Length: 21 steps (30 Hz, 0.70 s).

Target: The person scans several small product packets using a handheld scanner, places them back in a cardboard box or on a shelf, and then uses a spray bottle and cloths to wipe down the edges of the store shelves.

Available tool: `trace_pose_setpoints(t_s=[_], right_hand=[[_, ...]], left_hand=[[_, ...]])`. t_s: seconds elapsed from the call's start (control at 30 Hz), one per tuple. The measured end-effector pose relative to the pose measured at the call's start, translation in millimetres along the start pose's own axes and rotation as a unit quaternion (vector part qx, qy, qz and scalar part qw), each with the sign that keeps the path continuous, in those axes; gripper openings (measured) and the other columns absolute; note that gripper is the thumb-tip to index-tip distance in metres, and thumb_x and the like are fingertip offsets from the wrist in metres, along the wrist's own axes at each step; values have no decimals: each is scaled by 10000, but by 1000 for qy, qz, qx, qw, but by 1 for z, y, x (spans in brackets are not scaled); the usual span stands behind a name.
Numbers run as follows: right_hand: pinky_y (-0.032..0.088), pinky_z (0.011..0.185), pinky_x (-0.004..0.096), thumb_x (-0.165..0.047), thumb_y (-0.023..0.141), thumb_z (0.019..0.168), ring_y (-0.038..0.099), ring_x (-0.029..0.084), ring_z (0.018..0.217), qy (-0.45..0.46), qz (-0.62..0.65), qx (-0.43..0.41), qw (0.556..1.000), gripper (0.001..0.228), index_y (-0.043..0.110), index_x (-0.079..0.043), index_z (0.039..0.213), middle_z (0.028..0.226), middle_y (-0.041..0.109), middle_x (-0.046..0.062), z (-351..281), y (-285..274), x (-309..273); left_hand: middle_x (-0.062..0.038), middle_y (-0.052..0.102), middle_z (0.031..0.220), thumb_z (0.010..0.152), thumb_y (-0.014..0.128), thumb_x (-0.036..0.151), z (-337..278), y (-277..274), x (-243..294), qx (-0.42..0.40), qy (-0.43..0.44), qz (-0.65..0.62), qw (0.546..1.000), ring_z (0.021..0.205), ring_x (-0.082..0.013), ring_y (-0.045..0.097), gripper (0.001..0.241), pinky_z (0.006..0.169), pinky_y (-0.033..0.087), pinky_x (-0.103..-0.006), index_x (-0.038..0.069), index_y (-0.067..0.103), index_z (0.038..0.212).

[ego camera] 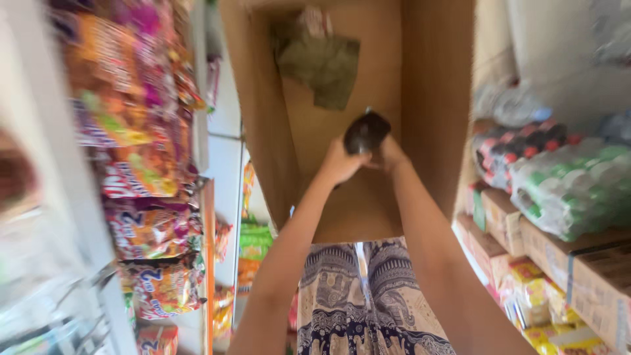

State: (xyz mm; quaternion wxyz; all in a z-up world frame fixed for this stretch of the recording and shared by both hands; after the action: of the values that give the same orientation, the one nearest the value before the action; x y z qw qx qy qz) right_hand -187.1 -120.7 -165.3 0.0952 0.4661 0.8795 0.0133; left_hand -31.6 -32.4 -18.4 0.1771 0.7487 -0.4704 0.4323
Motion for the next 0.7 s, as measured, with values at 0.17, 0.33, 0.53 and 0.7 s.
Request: trace_pose_setpoints(t_s=[0.17, 0.33, 0.53, 0.7], right_hand=[[604, 781, 356, -449, 661, 1116, 721, 208, 866, -60, 218, -296, 928, 396, 630, -63, 1201, 1028, 722, 105, -108, 41, -61], [514, 899, 322, -298, 807, 872, 616, 153, 1024, -485, -173, -324, 794, 755, 436, -48, 1480, 1339, 603, 100, -314, 65, -112], [540, 988, 388, -236, 587, 1000, 671, 258, 1192, -226, 82, -239, 941, 478, 527, -15, 1420, 1340, 659, 137, -461, 83, -128], [531, 1020, 569, -126, 543, 1003, 624, 338, 1234, -356, 148, -264, 884, 456, 436, -36, 1437, 1364, 603, 127, -523, 63, -134]], left_hand=[[-150, 626, 1280, 745, 806, 157, -105, -36, 149, 6, 124, 217, 968, 1139, -371, 626, 465, 980, 500, -463, 56, 678, 1181], [-101, 565, 1395, 600, 798, 115, -198, -55, 247, 13, 272, 363, 891, 1188, -313, 578, 670, 979, 436, -453, 21, 629, 1242], [-123, 550, 1434, 646, 834, 119, -297, -62, 312, 50, 370, 292, 881, 1248, -323, 568, 724, 1043, 438, -440, 11, 600, 1323], [-191, 599, 1275, 544, 857, 139, -342, -58, 318, 90, 387, 188, 898, 1124, -393, 617, 768, 941, 503, -446, -10, 585, 1247]])
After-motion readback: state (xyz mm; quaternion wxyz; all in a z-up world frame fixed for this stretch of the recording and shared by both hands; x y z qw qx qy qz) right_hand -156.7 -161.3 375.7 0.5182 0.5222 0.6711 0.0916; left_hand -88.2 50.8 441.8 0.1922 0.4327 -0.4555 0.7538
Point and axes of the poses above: each hand's wrist, its own z-axis towards the middle knuckle, its own y-axis out of the palm, x = y × z, the point moved 4 cm from there along z, towards the middle knuckle
